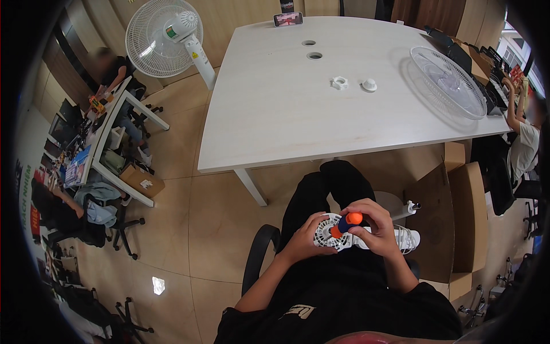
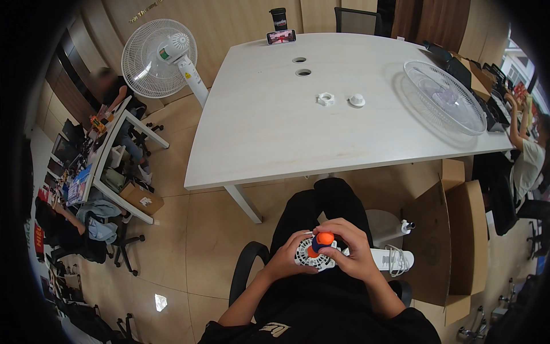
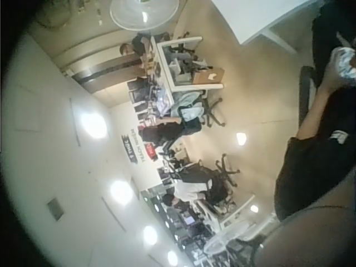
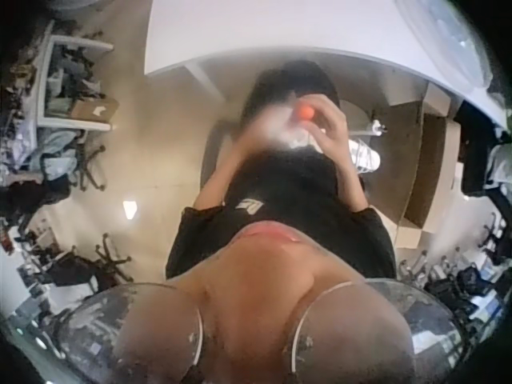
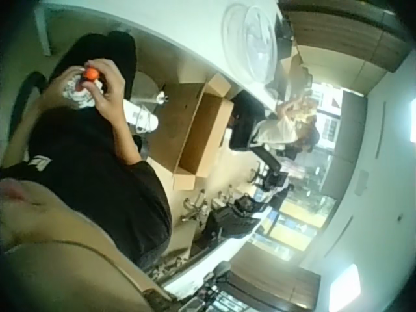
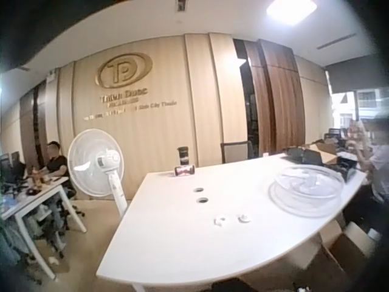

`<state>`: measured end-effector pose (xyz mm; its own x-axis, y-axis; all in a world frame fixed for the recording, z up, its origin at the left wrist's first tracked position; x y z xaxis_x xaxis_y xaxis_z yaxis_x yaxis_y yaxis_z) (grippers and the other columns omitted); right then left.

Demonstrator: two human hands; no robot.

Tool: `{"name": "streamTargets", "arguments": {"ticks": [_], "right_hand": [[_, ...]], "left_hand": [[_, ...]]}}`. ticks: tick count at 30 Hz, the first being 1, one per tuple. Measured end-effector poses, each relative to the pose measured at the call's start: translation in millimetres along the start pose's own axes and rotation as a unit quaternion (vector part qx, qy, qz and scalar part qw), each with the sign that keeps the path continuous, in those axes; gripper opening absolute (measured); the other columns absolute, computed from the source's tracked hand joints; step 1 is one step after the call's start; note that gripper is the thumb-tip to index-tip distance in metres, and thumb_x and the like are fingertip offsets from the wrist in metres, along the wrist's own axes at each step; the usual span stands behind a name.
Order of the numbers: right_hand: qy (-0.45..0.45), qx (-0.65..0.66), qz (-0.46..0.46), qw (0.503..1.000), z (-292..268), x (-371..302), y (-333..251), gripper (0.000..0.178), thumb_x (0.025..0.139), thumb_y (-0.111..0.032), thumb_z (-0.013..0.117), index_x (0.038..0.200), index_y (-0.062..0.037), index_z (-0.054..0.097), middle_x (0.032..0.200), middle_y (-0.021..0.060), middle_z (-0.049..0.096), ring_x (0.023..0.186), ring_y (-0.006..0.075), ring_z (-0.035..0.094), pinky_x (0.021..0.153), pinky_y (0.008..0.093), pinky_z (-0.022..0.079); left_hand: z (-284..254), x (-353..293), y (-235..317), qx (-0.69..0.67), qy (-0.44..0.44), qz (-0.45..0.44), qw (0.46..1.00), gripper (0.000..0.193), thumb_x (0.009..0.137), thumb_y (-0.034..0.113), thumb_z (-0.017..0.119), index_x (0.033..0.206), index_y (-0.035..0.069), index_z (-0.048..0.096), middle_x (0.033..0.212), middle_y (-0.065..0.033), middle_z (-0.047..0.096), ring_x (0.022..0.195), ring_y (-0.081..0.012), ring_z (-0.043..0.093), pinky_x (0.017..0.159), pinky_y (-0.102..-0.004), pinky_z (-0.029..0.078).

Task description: Repairing or assembling a white electric fan motor using a screwdriver.

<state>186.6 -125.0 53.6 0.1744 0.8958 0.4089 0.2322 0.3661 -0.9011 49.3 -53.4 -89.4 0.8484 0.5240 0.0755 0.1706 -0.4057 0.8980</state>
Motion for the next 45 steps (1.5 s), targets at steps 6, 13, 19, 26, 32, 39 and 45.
{"name": "streamTargets", "arguments": {"ticks": [6, 13, 19, 26, 32, 39, 45], "right_hand": [[-0.026, 0.001, 0.009, 1.0, -1, -2, 3, 0.042, 0.088, -0.007, 0.08, 0.127, 0.0009, 0.065, 0.119, 0.0166, 0.064, 0.112, 0.0279, 0.069, 0.099, 0.0387, 0.056], [0.003, 0.013, 0.006, 1.0, -4, -2, 2, 0.038, 0.087, -0.007, 0.08, 0.122, -0.0004, 0.069, 0.116, 0.0152, 0.07, 0.108, 0.0253, 0.07, 0.092, 0.0347, 0.058], [0.001, 0.002, 0.005, 1.0, -5, -4, 1, 0.038, 0.086, -0.006, 0.08, 0.122, -0.0004, 0.069, 0.115, 0.0154, 0.07, 0.107, 0.0268, 0.071, 0.093, 0.0359, 0.058], [0.005, -0.004, 0.005, 1.0, -12, -2, 2, 0.038, 0.085, -0.005, 0.08, 0.121, -0.0004, 0.069, 0.115, 0.0157, 0.07, 0.107, 0.0263, 0.071, 0.092, 0.0352, 0.058], [0.006, 0.017, 0.008, 1.0, -15, -8, 0, 0.039, 0.085, -0.001, 0.08, 0.122, 0.0006, 0.067, 0.117, 0.0165, 0.067, 0.109, 0.0261, 0.07, 0.093, 0.0352, 0.059], [0.011, 0.033, 0.001, 0.999, -14, -20, -5, 0.04, 0.085, 0.001, 0.079, 0.123, 0.0023, 0.065, 0.119, 0.0175, 0.064, 0.112, 0.0284, 0.068, 0.097, 0.0377, 0.057], [0.023, -0.002, -0.014, 1.0, -22, -15, -10, 0.041, 0.084, 0.003, 0.078, 0.123, 0.0031, 0.064, 0.12, 0.0171, 0.062, 0.112, 0.03, 0.066, 0.098, 0.0395, 0.055]], "left_hand": [[0, 1, -2, 0.003, 0.002, 0.0, 1.0, 0.096, 0.067, 0.046, 0.096, 0.142, 0.007, 0.051, 0.151, -0.015, 0.05, 0.133, -0.037, 0.058, 0.11, -0.0444, 0.05], [1, 1, -5, 0.01, 0.001, 0.001, 1.0, 0.096, 0.067, 0.046, 0.096, 0.143, 0.008, 0.051, 0.151, -0.0145, 0.049, 0.134, -0.0368, 0.058, 0.11, -0.0448, 0.05], [4, 0, -5, -0.001, -0.016, -0.013, 1.0, 0.1, 0.065, 0.039, 0.098, 0.145, 0.008, 0.048, 0.155, -0.0161, 0.045, 0.137, -0.0369, 0.055, 0.112, -0.0434, 0.048], [1, 3, -5, 0.01, -0.008, -0.017, 1.0, 0.097, 0.065, 0.044, 0.097, 0.143, 0.008, 0.05, 0.151, -0.0142, 0.049, 0.134, -0.0363, 0.058, 0.11, -0.0443, 0.05], [2, 3, -4, 0.019, 0.011, 0.004, 1.0, 0.098, 0.064, 0.041, 0.098, 0.142, 0.008, 0.051, 0.151, -0.0145, 0.049, 0.133, -0.0372, 0.058, 0.11, -0.0445, 0.05], [11, -6, -8, -0.007, -0.01, -0.026, 1.0, 0.104, 0.061, 0.038, 0.1, 0.146, 0.009, 0.048, 0.154, -0.0152, 0.046, 0.138, -0.0359, 0.054, 0.113, -0.0432, 0.047], [-1, 3, -5, -0.001, 0.02, 0.026, 0.999, 0.103, 0.057, 0.033, 0.102, 0.142, 0.005, 0.052, 0.148, -0.0167, 0.053, 0.138, -0.0354, 0.054, 0.114, -0.0411, 0.045]]}}
Point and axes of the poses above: each hand's wrist, its own x-axis towards the middle knuckle, its own z-axis out of the palm, y = z × x, the point moved 9 cm from there along x, towards the middle knuckle
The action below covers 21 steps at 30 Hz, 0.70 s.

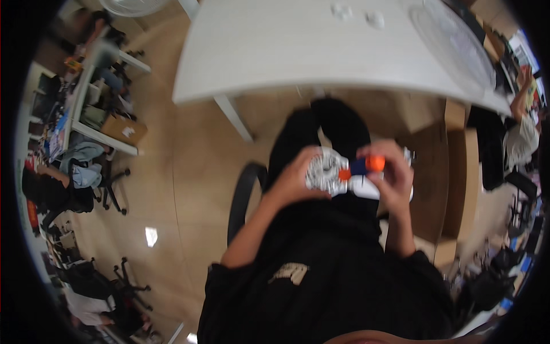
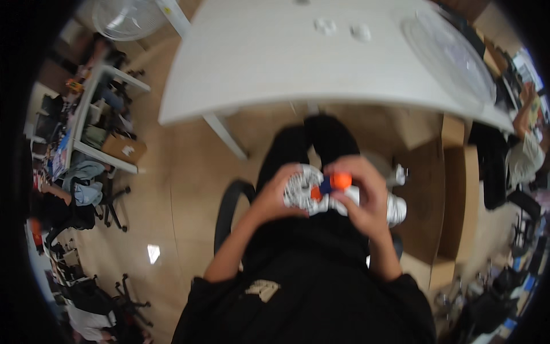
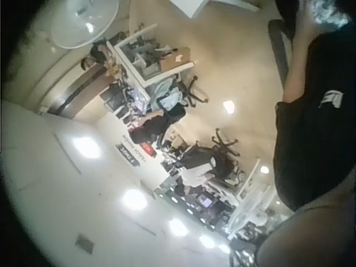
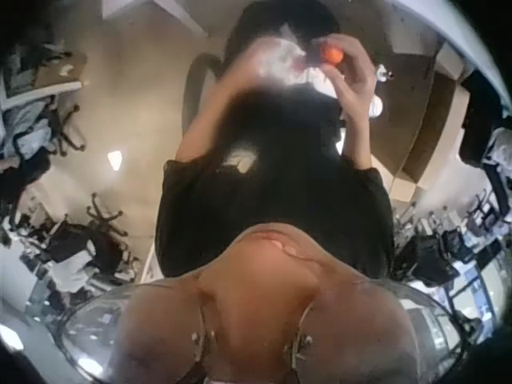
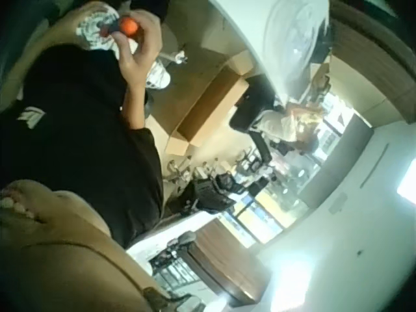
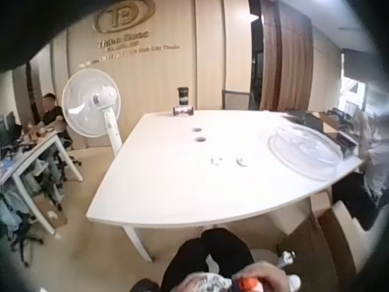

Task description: Repairing or assembling a white electric fan motor using a screwdriver.

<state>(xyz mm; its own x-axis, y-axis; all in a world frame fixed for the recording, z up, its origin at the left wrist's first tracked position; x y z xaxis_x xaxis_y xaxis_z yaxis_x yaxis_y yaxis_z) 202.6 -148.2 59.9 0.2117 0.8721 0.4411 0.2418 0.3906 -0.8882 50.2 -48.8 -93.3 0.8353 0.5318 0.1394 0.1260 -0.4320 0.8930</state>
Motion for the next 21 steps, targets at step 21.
{"name": "streamTargets", "arguments": {"ticks": [21], "right_hand": [[0.0, -0.013, 0.026, 1.0, 14, -3, 3, 0.04, 0.087, 0.0, 0.079, 0.124, 0.0024, 0.064, 0.122, 0.0172, 0.064, 0.113, 0.0277, 0.067, 0.098, 0.0375, 0.055]], "left_hand": [[-3, -2, 15, 0.006, -0.014, -0.039, 0.999, 0.108, 0.052, 0.032, 0.103, 0.143, 0.007, 0.05, 0.15, -0.0157, 0.05, 0.135, -0.0372, 0.056, 0.111, -0.0443, 0.049]]}}
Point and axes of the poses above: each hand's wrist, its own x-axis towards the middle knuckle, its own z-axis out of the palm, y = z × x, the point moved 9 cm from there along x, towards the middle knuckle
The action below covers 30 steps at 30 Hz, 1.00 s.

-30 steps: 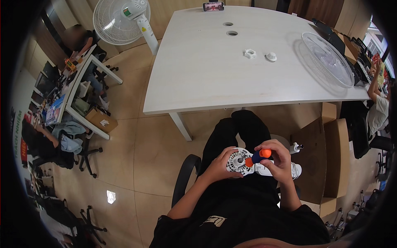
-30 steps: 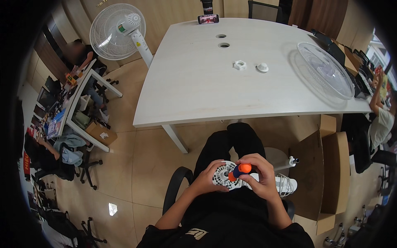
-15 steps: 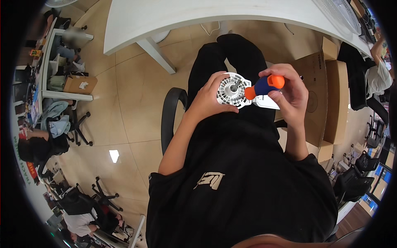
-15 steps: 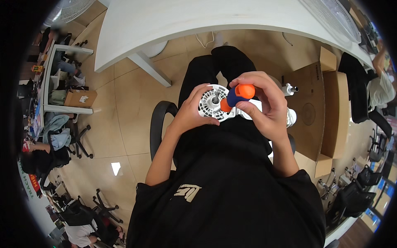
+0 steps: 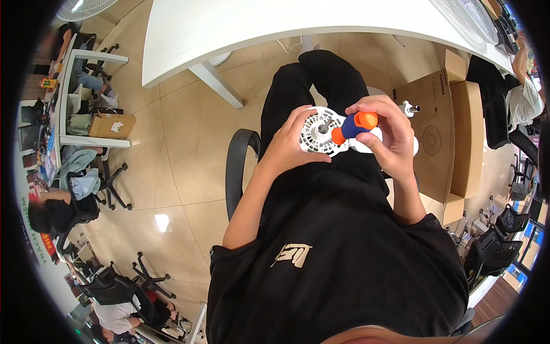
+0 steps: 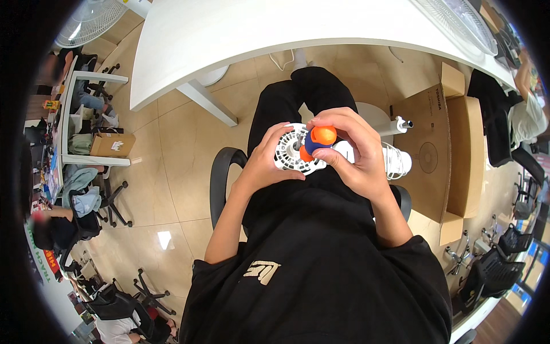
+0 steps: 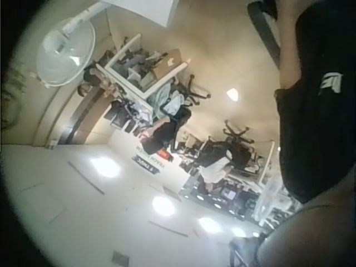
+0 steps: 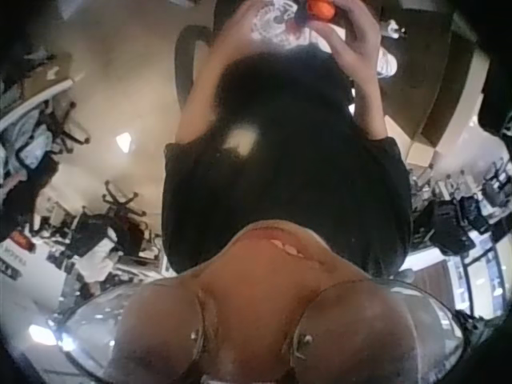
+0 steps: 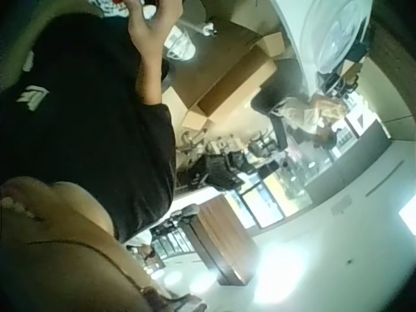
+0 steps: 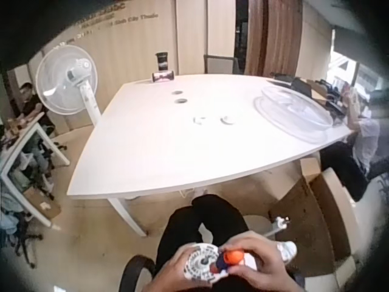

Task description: Repairing or assembling a white electric fan motor using a screwdriver.

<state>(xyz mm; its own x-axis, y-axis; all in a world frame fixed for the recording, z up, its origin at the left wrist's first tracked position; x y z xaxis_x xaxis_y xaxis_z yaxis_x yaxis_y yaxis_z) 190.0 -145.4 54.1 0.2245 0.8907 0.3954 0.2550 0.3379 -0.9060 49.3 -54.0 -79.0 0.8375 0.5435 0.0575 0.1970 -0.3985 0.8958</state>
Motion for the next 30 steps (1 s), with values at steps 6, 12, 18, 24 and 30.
{"name": "streamTargets", "arguments": {"ticks": [6, 12, 18, 24, 30], "right_hand": [[-0.004, -0.026, -0.003, 1.0, -1.1, 2.6, -0.5, 0.04, 0.086, -0.005, 0.08, 0.123, 0.0009, 0.066, 0.118, 0.0176, 0.068, 0.111, 0.0291, 0.068, 0.098, 0.0384, 0.055], [-0.015, -0.039, -0.015, 0.999, -1.5, 3.2, -2.7, 0.041, 0.087, -0.01, 0.08, 0.125, 0.0003, 0.067, 0.117, 0.0174, 0.07, 0.11, 0.0301, 0.069, 0.096, 0.0397, 0.056], [-0.009, -0.021, -0.012, 1.0, 1.2, 1.4, 0.6, 0.04, 0.089, -0.01, 0.079, 0.125, 0.0001, 0.067, 0.116, 0.0176, 0.07, 0.11, 0.0305, 0.069, 0.096, 0.0402, 0.056], [-0.02, -0.061, 0.0, 0.998, 3.3, 3.0, 1.1, 0.042, 0.09, -0.012, 0.076, 0.129, -0.0001, 0.066, 0.115, 0.0156, 0.072, 0.11, 0.0302, 0.069, 0.096, 0.0393, 0.056], [-0.012, -0.062, 0.0, 0.998, 0.2, 9.9, -1.3, 0.041, 0.092, -0.014, 0.075, 0.13, -0.0007, 0.066, 0.115, 0.0152, 0.071, 0.11, 0.0297, 0.069, 0.094, 0.0387, 0.057]], "left_hand": [[0.1, 2.8, -3.2, -0.004, -0.003, -0.008, 1.0, 0.109, 0.052, 0.034, 0.103, 0.143, 0.007, 0.05, 0.151, -0.0155, 0.049, 0.136, -0.036, 0.056, 0.111, -0.0433, 0.048], [-0.5, 3.6, -2.7, 0.011, -0.006, -0.016, 1.0, 0.107, 0.054, 0.036, 0.102, 0.143, 0.007, 0.05, 0.152, -0.0155, 0.049, 0.137, -0.0356, 0.055, 0.113, -0.0433, 0.047], [0.6, 3.0, -0.1, 0.017, -0.006, -0.008, 1.0, 0.106, 0.055, 0.037, 0.101, 0.143, 0.007, 0.05, 0.152, -0.0153, 0.049, 0.137, -0.0358, 0.055, 0.113, -0.0437, 0.047], [0.6, -1.0, -2.4, 0.012, -0.007, -0.015, 1.0, 0.104, 0.057, 0.036, 0.101, 0.143, 0.007, 0.05, 0.152, -0.0139, 0.049, 0.136, -0.035, 0.055, 0.112, -0.0432, 0.047], [-1.2, 3.2, 1.8, 0.02, -0.007, -0.009, 1.0, 0.102, 0.058, 0.034, 0.1, 0.142, 0.007, 0.051, 0.152, -0.0136, 0.05, 0.136, -0.0343, 0.056, 0.112, -0.0422, 0.048]]}}
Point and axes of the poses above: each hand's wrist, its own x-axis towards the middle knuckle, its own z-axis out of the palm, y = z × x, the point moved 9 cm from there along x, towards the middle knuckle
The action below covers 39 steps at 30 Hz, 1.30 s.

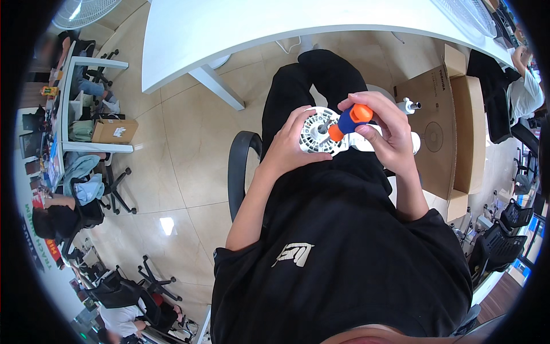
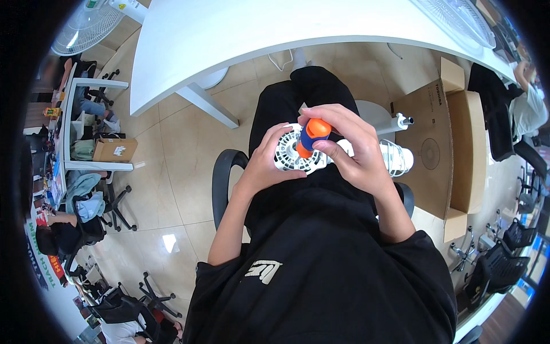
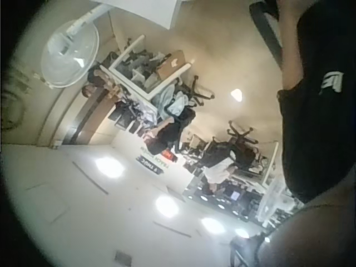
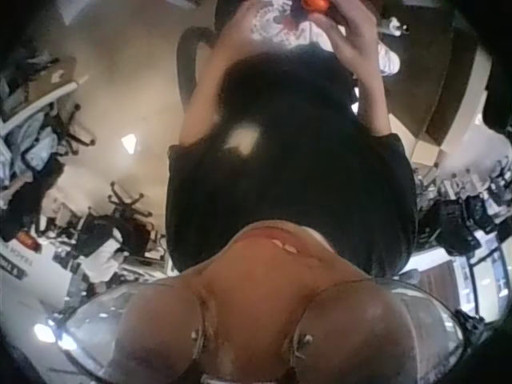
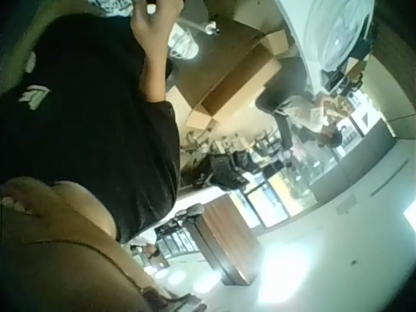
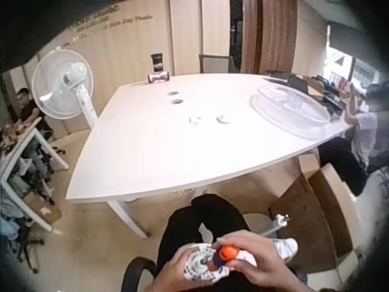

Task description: Repairing or assembling a white electric fan motor using a screwdriver.

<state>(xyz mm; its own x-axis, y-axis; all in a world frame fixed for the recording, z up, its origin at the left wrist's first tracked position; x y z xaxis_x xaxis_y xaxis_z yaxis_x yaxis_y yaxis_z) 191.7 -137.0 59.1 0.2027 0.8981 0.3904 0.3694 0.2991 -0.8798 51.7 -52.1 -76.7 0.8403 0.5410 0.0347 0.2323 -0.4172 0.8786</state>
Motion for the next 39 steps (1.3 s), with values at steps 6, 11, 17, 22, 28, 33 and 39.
{"name": "streamTargets", "arguments": {"ticks": [6, 11, 17, 22, 28, 33, 39], "right_hand": [[0.0, 0.004, 0.001, 1.0, -1, 1, 6, 0.039, 0.094, -0.015, 0.074, 0.129, -0.0005, 0.066, 0.118, 0.0149, 0.07, 0.11, 0.0273, 0.07, 0.09, 0.0364, 0.06], [0.004, 0.02, 0.007, 1.0, -4, -3, 5, 0.038, 0.095, -0.014, 0.074, 0.129, 0.0001, 0.066, 0.118, 0.0156, 0.069, 0.111, 0.0275, 0.069, 0.09, 0.0368, 0.06], [0.005, 0.017, 0.002, 1.0, -4, -6, 4, 0.039, 0.094, -0.012, 0.074, 0.13, 0.0, 0.066, 0.118, 0.0167, 0.069, 0.111, 0.0283, 0.069, 0.091, 0.0374, 0.06], [-0.007, 0.009, 0.012, 1.0, -3, -9, 2, 0.04, 0.097, -0.017, 0.072, 0.132, 0.0013, 0.063, 0.119, 0.0174, 0.065, 0.112, 0.0299, 0.07, 0.098, 0.0402, 0.058], [-0.012, 0.015, 0.008, 1.0, -2, -10, 2, 0.041, 0.097, -0.017, 0.073, 0.132, 0.0018, 0.063, 0.12, 0.0178, 0.065, 0.112, 0.0301, 0.07, 0.098, 0.0401, 0.057], [0.003, 0.011, -0.003, 1.0, -6, -5, 7, 0.039, 0.094, -0.013, 0.074, 0.129, 0.0004, 0.065, 0.118, 0.0167, 0.069, 0.111, 0.0289, 0.069, 0.089, 0.0369, 0.06], [-0.029, 0.002, 0.009, 1.0, -7, 3, -4, 0.037, 0.095, -0.006, 0.069, 0.131, 0.0003, 0.063, 0.119, 0.0173, 0.07, 0.111, 0.0333, 0.069, 0.097, 0.0409, 0.054]], "left_hand": [[-1, 0, -3, -0.006, -0.002, -0.01, 1.0, 0.102, 0.057, 0.034, 0.1, 0.142, 0.007, 0.051, 0.152, -0.0141, 0.049, 0.136, -0.0343, 0.056, 0.112, -0.0421, 0.048], [2, -1, -4, -0.002, -0.007, -0.019, 1.0, 0.104, 0.056, 0.035, 0.101, 0.142, 0.006, 0.05, 0.152, -0.0141, 0.049, 0.136, -0.0345, 0.055, 0.112, -0.0425, 0.047], [2, -2, -3, -0.003, -0.006, -0.017, 1.0, 0.103, 0.057, 0.035, 0.101, 0.142, 0.007, 0.05, 0.152, -0.0139, 0.048, 0.137, -0.0346, 0.055, 0.112, -0.0426, 0.047], [3, -3, -1, 0.023, 0.006, 0.016, 1.0, 0.103, 0.059, 0.044, 0.1, 0.142, 0.007, 0.05, 0.15, -0.0158, 0.05, 0.13, -0.0376, 0.06, 0.108, -0.0451, 0.052], [3, -5, 0, 0.028, 0.011, 0.017, 0.999, 0.102, 0.06, 0.045, 0.099, 0.142, 0.007, 0.051, 0.15, -0.0153, 0.05, 0.13, -0.0372, 0.06, 0.107, -0.0452, 0.052], [4, 3, -4, -0.005, -0.003, -0.009, 1.0, 0.105, 0.057, 0.034, 0.101, 0.143, 0.007, 0.049, 0.151, -0.0147, 0.049, 0.137, -0.0351, 0.055, 0.113, -0.0426, 0.047], [-7, 1, 7, 0.005, 0.033, 0.051, 0.998, 0.104, 0.06, 0.039, 0.1, 0.143, 0.003, 0.05, 0.148, -0.0217, 0.052, 0.133, -0.0391, 0.057, 0.111, -0.0424, 0.048]]}}
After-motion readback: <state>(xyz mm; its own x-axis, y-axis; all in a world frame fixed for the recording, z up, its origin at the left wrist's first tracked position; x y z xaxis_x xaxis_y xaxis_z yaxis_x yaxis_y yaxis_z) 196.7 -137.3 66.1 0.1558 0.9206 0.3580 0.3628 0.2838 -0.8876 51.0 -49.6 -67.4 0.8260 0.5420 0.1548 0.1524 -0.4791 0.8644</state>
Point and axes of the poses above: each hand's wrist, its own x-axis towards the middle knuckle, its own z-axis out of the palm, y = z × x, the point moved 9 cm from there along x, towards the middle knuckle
